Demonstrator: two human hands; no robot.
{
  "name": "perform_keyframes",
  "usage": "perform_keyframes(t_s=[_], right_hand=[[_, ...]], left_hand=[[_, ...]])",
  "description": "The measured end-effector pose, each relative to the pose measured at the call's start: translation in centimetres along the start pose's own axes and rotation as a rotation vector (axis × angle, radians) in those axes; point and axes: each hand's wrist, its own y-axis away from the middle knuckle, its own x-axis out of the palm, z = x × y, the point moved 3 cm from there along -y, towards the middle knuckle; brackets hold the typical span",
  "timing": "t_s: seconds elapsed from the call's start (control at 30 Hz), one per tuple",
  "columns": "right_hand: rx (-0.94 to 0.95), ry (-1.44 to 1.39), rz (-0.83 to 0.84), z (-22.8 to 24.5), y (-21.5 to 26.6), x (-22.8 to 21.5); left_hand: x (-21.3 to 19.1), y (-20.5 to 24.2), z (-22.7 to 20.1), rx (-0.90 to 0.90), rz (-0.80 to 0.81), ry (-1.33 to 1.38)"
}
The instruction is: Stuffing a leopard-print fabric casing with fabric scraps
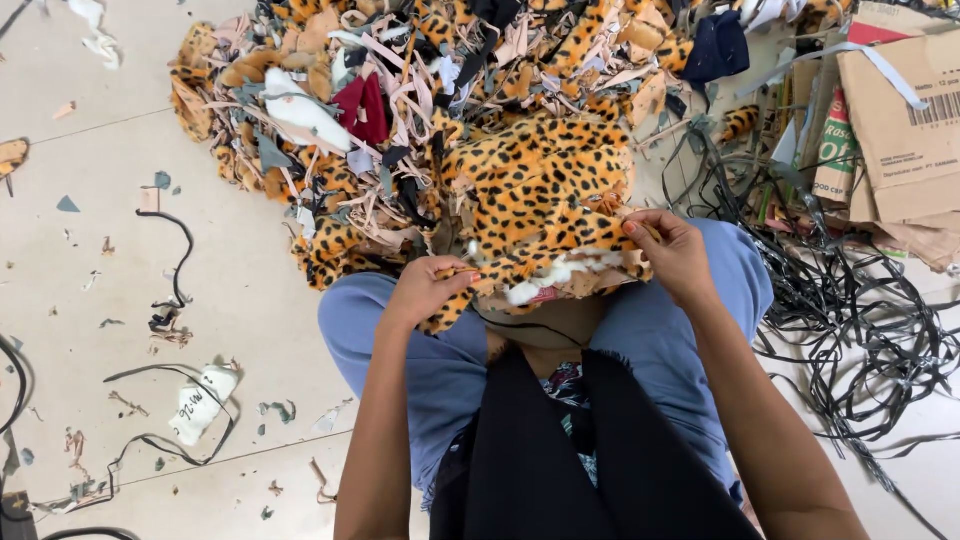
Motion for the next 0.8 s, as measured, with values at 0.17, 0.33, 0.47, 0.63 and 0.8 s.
perform_keyframes(t_s=[0.17,0.33,0.47,0.63,0.8], right_hand=[[0.016,0.020,-0.020,1.9,0.3,-0.3],[0.031,0.053,-0.042,1.2,0.2,-0.9],[0.013,-0.027,-0.118,1.7,-0.2,-1.5],[-0.040,-0.007,-0.141,2.6,-1.6,-2.6],[-0.023,0.071,-0.155,-1.4,-4.2,-3.0]], left_hand=[[-0.4,0.7,-1.9,-0.023,0.013,-0.034],[-0.8,-0.3,-1.7,-0.030,0.004,-0.074],[-0.7,0.8,-3.7,-0.004,0.046,-0.052],[0.3,-0.1,-4.1,0.053,0.018,-0.044],[1.9,-1.6,-2.6,0.066,-0.035,-0.095]])
